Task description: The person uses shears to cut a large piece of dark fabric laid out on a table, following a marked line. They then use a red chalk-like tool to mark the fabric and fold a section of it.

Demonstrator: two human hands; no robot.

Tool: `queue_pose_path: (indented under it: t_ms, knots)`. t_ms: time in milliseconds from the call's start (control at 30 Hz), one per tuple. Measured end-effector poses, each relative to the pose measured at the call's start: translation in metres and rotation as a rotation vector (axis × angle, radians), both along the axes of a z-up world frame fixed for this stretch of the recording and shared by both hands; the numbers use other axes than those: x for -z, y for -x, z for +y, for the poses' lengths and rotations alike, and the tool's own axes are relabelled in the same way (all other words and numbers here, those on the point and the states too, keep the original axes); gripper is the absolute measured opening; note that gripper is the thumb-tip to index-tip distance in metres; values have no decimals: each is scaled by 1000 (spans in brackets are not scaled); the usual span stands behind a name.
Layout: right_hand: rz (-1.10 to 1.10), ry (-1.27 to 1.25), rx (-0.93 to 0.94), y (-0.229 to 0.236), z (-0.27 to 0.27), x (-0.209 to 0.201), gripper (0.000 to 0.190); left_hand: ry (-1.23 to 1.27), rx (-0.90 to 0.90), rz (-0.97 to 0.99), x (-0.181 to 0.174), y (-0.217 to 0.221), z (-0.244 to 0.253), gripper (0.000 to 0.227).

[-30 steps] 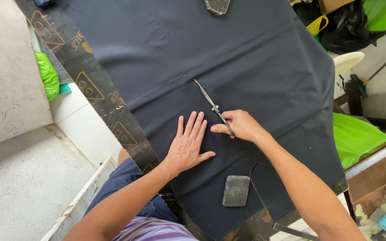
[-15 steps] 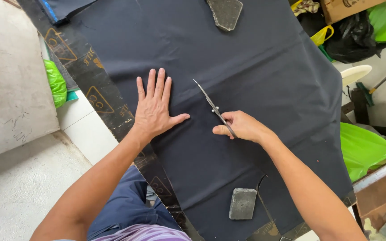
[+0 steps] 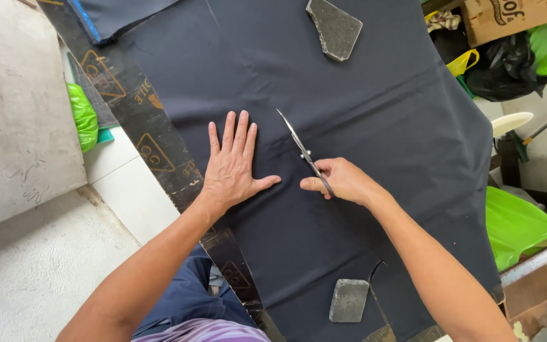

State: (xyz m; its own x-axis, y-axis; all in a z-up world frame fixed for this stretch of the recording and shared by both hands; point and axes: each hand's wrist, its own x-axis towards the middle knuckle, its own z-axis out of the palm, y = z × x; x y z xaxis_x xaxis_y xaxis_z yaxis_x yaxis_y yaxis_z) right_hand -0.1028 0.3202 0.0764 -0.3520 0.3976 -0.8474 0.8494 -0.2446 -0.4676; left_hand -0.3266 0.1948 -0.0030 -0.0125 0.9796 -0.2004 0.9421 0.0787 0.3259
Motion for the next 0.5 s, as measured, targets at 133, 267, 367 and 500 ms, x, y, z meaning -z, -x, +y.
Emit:
queue_pose_path:
  t_ms: [133,267,367,500]
  knots:
    - [-11,-9,-26,6,3,4,44,12,8,15,0,3,2,125]
    - [-37,-36,20,1,-4,15,39,30,15,-2,-2,2,-1,123]
    - [-31,-49,9,9,2,10,38,18,16,1,-2,4,2,123]
    - [16,-38,-3,30,17,5,40,39,27,-22,0,5,2,124]
